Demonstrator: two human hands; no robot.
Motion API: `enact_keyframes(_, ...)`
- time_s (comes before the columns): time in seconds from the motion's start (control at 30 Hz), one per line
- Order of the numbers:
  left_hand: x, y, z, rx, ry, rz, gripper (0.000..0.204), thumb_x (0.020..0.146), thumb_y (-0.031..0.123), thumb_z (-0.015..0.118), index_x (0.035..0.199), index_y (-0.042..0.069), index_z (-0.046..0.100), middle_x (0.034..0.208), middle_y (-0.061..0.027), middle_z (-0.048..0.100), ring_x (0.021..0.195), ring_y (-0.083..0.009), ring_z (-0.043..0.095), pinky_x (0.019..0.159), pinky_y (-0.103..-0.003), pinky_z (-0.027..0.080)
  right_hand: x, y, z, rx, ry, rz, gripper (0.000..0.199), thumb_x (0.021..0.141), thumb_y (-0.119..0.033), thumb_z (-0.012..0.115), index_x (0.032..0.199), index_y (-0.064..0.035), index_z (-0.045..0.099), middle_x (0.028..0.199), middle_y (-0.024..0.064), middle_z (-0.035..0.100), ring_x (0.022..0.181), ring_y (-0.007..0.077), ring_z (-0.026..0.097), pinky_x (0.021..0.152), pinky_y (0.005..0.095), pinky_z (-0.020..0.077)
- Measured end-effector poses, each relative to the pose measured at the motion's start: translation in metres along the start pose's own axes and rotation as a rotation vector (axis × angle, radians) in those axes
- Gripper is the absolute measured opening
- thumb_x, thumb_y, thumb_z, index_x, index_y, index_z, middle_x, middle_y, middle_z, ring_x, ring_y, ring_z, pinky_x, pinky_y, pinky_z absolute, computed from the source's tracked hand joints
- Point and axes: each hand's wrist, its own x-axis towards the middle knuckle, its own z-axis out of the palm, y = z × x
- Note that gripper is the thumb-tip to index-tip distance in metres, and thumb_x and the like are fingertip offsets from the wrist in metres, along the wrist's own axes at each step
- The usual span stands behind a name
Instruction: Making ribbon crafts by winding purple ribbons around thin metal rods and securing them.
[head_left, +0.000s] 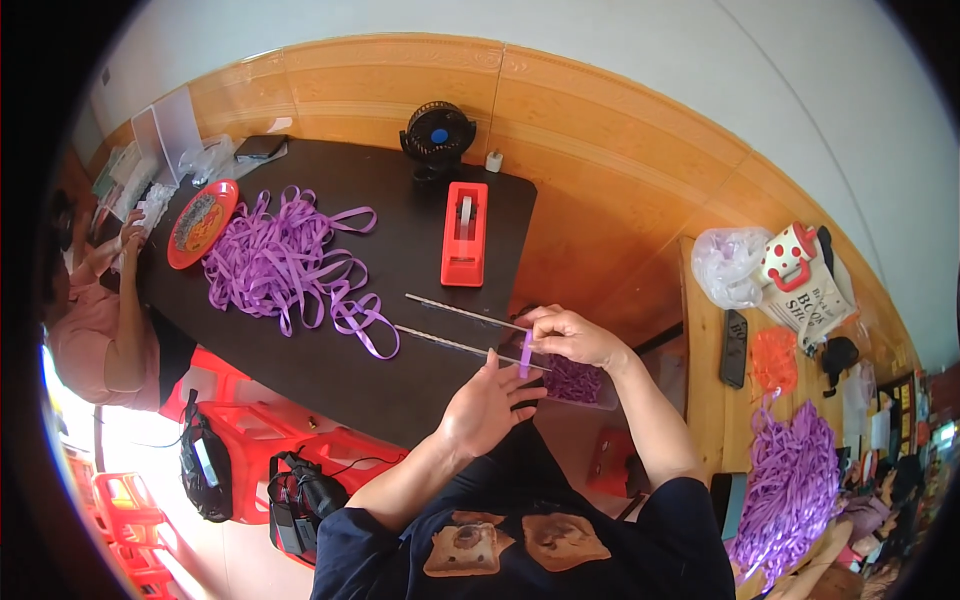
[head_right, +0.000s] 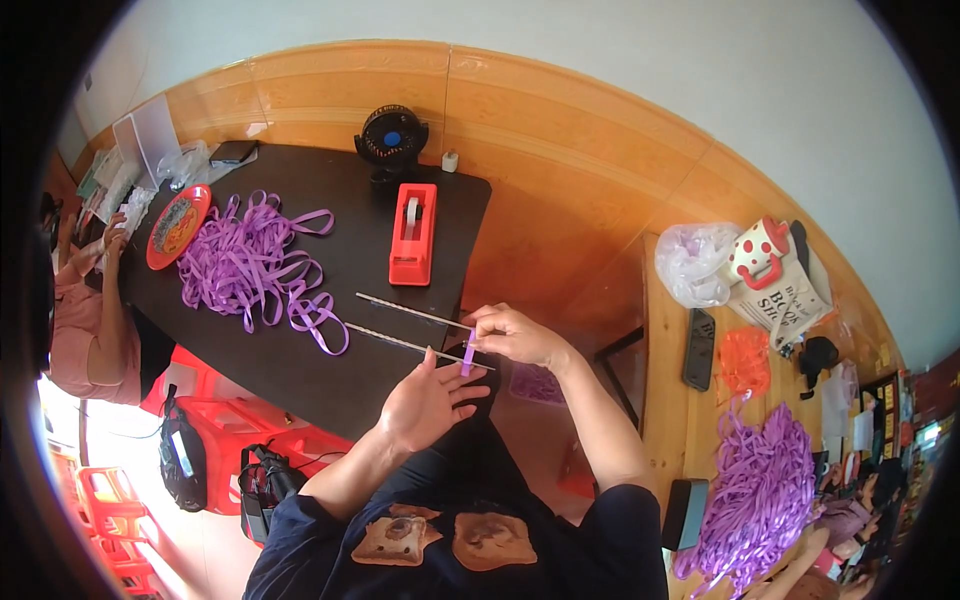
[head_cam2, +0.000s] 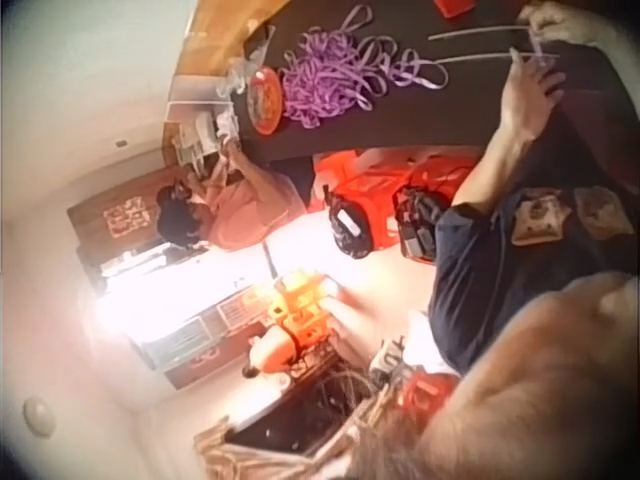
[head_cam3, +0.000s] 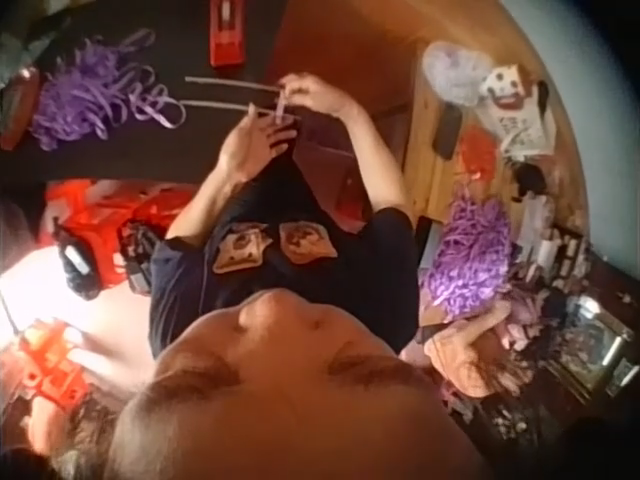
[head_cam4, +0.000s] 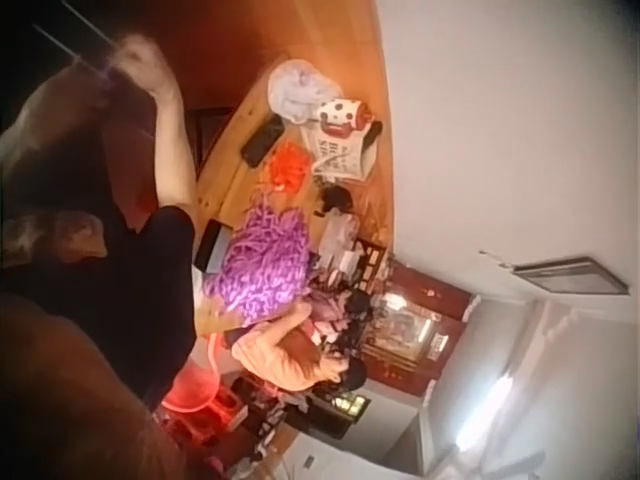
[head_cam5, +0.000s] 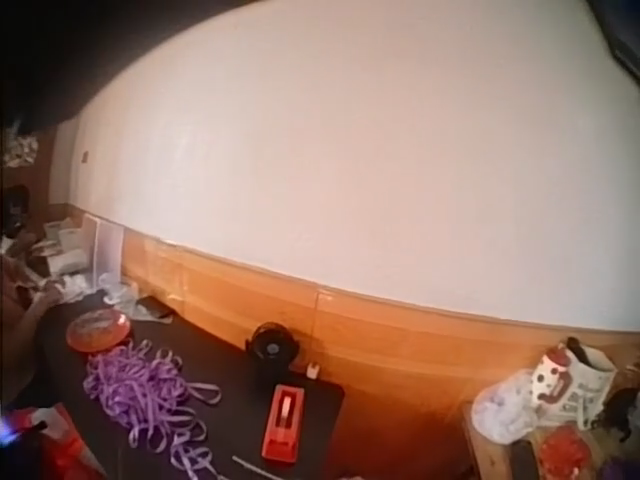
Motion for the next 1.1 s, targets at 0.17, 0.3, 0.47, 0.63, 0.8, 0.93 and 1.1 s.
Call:
enact_keyframes(0.17, 0.0, -0.001, -0.002, 0.002, -0.017, 0.01, 0.074, 0.097, 0.058, 0.027, 0.138, -0.003, 0.033, 0.137, -0.0144, 0.042, 0.12, -0.0276, 0.043, 0.095, -0.038, 0.035, 0.003, 0.005, 0.001, -0.015, 0.001, -0.066, 0.009, 0.083, -0.009, 0.064, 0.076, -0.0039, 0.06, 0.105, 0.0073, 0.06, 0.105, 0.0227, 0.045, 0.093, 0.037, 0.0357)
enact_keyframes(0.3, 0.0, 0.0, 0.0, 0.003, -0.006, 0.003, 0.072, 0.097, 0.058, 0.026, 0.137, -0.002, 0.035, 0.136, -0.0133, 0.043, 0.12, -0.0266, 0.044, 0.094, -0.038, 0.035, 0.002, 0.006, 0.004, -0.025, 0.031, -0.05, 0.012, 0.083, -0.01, 0.064, 0.073, -0.0041, 0.06, 0.099, 0.0058, 0.061, 0.102, 0.0221, 0.046, 0.09, 0.0362, 0.0362)
enact_keyframes(0.47, -0.001, 0.001, 0.001, 0.017, 0.007, -0.002, 0.072, 0.097, 0.057, 0.025, 0.139, -0.001, 0.033, 0.14, -0.0147, 0.041, 0.123, -0.0286, 0.042, 0.093, -0.038, 0.035, 0.003, 0.007, 0.006, 0.028, 0.07, -0.044, 0.013, 0.082, -0.011, 0.065, 0.071, -0.0045, 0.06, 0.094, 0.0064, 0.062, 0.098, 0.0222, 0.049, 0.089, 0.0362, 0.0365)
enact_keyframes(0.63, 0.0, 0.0, 0.001, -0.004, -0.002, 0.002, 0.07, 0.098, 0.057, 0.025, 0.136, 0.0, 0.035, 0.134, -0.0123, 0.044, 0.119, -0.0266, 0.044, 0.093, -0.038, 0.035, 0.005, 0.009, 0.01, -0.053, 0.116, -0.07, 0.015, 0.079, -0.011, 0.066, 0.069, -0.0044, 0.059, 0.088, 0.0062, 0.062, 0.094, 0.022, 0.051, 0.087, 0.0359, 0.0368)
enact_keyframes(0.8, -0.001, 0.0, 0.001, -0.005, -0.002, 0.006, 0.07, 0.098, 0.057, 0.025, 0.137, 0.0, 0.034, 0.134, -0.0124, 0.044, 0.119, -0.0267, 0.044, 0.093, -0.037, 0.035, 0.005, 0.014, 0.022, -0.056, 0.273, -0.109, 0.02, 0.076, -0.011, 0.07, 0.063, -0.0041, 0.057, 0.075, 0.0054, 0.06, 0.082, 0.0202, 0.055, 0.081, 0.0342, 0.0393)
enact_keyframes(0.93, 0.0, -0.001, -0.001, -0.006, 0.006, 0.005, 0.072, 0.097, 0.058, 0.027, 0.137, -0.002, 0.034, 0.139, -0.0145, 0.042, 0.121, -0.0283, 0.044, 0.092, -0.037, 0.037, 0.007, 0.002, 0.032, -0.069, 0.376, 0.074, 0.026, 0.071, -0.01, 0.071, 0.056, -0.0039, 0.05, 0.063, 0.0049, 0.054, 0.069, 0.0185, 0.054, 0.068, 0.0337, 0.0392)
enact_keyframes(1.1, 0.0, -0.001, 0.0, -0.026, -0.019, 0.005, 0.073, 0.097, 0.057, 0.027, 0.139, -0.002, 0.031, 0.135, -0.0125, 0.042, 0.118, -0.0257, 0.045, 0.093, -0.037, 0.035, 0.007, -0.021, 0.049, -0.275, 0.575, 0.236, 0.026, 0.062, -0.014, 0.07, 0.053, -0.0036, 0.049, 0.062, 0.0056, 0.055, 0.068, 0.0214, 0.053, 0.064, 0.0378, 0.0368)
